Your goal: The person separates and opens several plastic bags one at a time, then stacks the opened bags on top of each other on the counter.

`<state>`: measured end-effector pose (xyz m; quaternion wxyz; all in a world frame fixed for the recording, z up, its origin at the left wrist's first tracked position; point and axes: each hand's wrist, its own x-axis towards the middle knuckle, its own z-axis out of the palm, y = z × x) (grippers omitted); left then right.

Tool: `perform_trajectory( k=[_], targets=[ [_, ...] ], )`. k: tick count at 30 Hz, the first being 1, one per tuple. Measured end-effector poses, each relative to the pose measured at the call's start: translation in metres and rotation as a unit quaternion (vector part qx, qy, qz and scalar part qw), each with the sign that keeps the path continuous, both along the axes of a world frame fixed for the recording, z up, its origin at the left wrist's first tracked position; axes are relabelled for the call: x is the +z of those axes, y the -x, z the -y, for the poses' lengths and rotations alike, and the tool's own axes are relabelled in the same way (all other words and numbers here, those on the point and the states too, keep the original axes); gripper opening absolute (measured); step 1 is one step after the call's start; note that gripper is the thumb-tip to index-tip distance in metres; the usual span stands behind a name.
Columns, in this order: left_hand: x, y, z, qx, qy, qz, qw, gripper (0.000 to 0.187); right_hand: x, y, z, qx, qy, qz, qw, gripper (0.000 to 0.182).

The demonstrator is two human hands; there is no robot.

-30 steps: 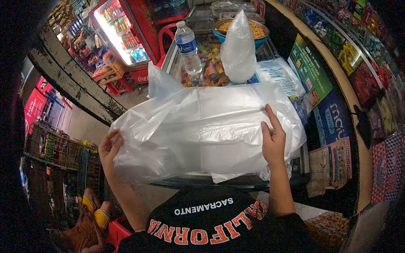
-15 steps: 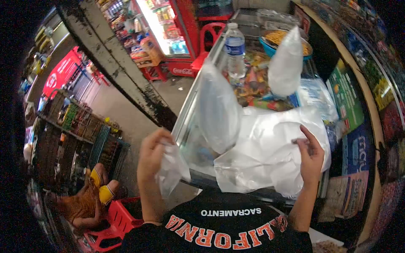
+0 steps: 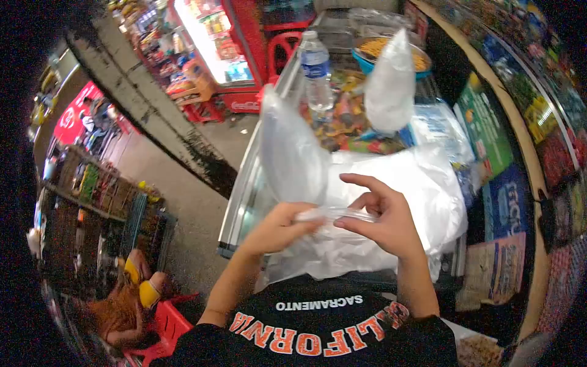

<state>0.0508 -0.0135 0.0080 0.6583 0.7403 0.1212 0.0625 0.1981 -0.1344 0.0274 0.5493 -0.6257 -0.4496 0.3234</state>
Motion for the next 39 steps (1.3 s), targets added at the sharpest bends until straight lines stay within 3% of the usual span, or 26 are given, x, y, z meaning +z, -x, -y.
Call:
perform_trajectory(
  k=[3, 5, 6, 9, 11, 13, 14, 15, 17, 18, 19, 21, 22, 24, 25, 27, 28, 30, 32, 33, 35, 39],
  targets=[
    [0.001, 0.002, -0.004, 0.048, 0.033, -0.011, 0.998, 0.018, -0.009, -0.006, 0.005, -0.018, 0.019, -0.012, 1.000, 0.041],
    [-0.005, 0.003, -0.005, 0.081, 0.000, 0.022, 0.996, 0.017, -0.021, -0.009, 0.004, -0.010, -0.011, -0.001, 1.000, 0.028],
    [-0.006, 0.002, -0.008, 0.093, -0.029, 0.055, 0.994, 0.017, -0.014, -0.006, 0.005, -0.036, 0.029, 0.005, 0.999, 0.019],
    [-0.001, 0.007, -0.016, 0.152, -0.061, 0.047, 0.985, 0.016, -0.011, -0.012, 0.008, -0.065, 0.069, 0.029, 0.995, 0.016],
    [-0.007, 0.008, -0.019, 0.172, -0.020, 0.043, 0.984, 0.016, -0.013, -0.013, 0.006, -0.090, 0.040, -0.006, 0.995, 0.013],
    [-0.011, 0.007, -0.019, 0.245, -0.014, 0.121, 0.962, 0.015, -0.018, -0.011, 0.004, -0.117, 0.015, -0.043, 0.992, 0.011],
    [-0.014, 0.009, -0.024, 0.235, -0.153, 0.152, 0.948, 0.015, -0.020, -0.010, 0.003, -0.135, -0.014, -0.049, 0.989, 0.010],
    [-0.013, 0.011, -0.023, 0.231, -0.153, 0.152, 0.949, 0.015, -0.021, -0.010, 0.002, -0.155, -0.045, -0.053, 0.985, 0.009],
    [-0.001, 0.013, -0.017, 0.231, -0.283, 0.116, 0.923, 0.015, -0.022, -0.008, -0.001, -0.192, -0.057, -0.032, 0.979, 0.008],
    [0.004, 0.015, -0.013, 0.209, -0.361, 0.111, 0.902, 0.014, -0.021, -0.009, -0.002, -0.215, -0.066, 0.065, 0.972, 0.009],
    [0.008, 0.017, -0.013, 0.205, -0.361, 0.116, 0.902, 0.014, -0.020, -0.008, -0.003, -0.235, -0.072, 0.160, 0.956, 0.010],
    [0.010, 0.024, -0.013, -0.060, -0.233, 0.102, 0.965, 0.016, -0.019, -0.003, -0.007, -0.236, -0.083, 0.157, 0.955, 0.009],
    [0.010, 0.024, -0.014, -0.056, -0.232, 0.101, 0.966, 0.016, -0.020, -0.001, -0.010, -0.223, -0.110, 0.143, 0.958, 0.009],
    [0.009, 0.019, -0.016, -0.254, -0.004, 0.115, 0.960, 0.024, -0.023, 0.004, -0.012, -0.203, -0.136, 0.128, 0.961, 0.008],
    [0.005, 0.018, -0.016, -0.250, -0.003, 0.115, 0.961, 0.024, -0.024, 0.006, -0.012, -0.176, -0.141, 0.058, 0.972, 0.009],
    [0.002, 0.015, -0.014, 0.040, 0.071, 0.157, 0.984, 0.046, -0.022, 0.011, -0.011, -0.149, -0.144, -0.013, 0.978, 0.010],
    [0.009, 0.015, -0.015, 0.065, 0.078, 0.117, 0.988, 0.068, -0.016, 0.013, -0.009, -0.146, -0.102, 0.009, 0.984, 0.011],
    [0.000, 0.012, -0.016, 0.088, 0.026, 0.128, 0.988, 0.072, -0.014, 0.016, -0.010, -0.143, -0.060, 0.031, 0.987, 0.012],
    [0.006, 0.008, -0.006, 0.099, -0.130, 0.149, 0.975, 0.080, -0.020, 0.018, -0.014, -0.134, -0.126, 0.004, 0.983, 0.015],
    [0.009, 0.004, 0.004, 0.098, -0.130, 0.149, 0.975, 0.080, -0.019, 0.018, -0.014, -0.136, -0.127, 0.004, 0.983, 0.015],
    [0.011, -0.006, 0.025, 0.146, -0.338, 0.105, 0.924, 0.079, -0.015, 0.017, -0.015, -0.155, -0.090, 0.033, 0.983, 0.019],
    [-0.019, -0.025, 0.025, 0.154, -0.389, 0.089, 0.904, 0.051, -0.010, 0.015, -0.014, -0.165, -0.117, 0.010, 0.979, 0.018]
  ],
)
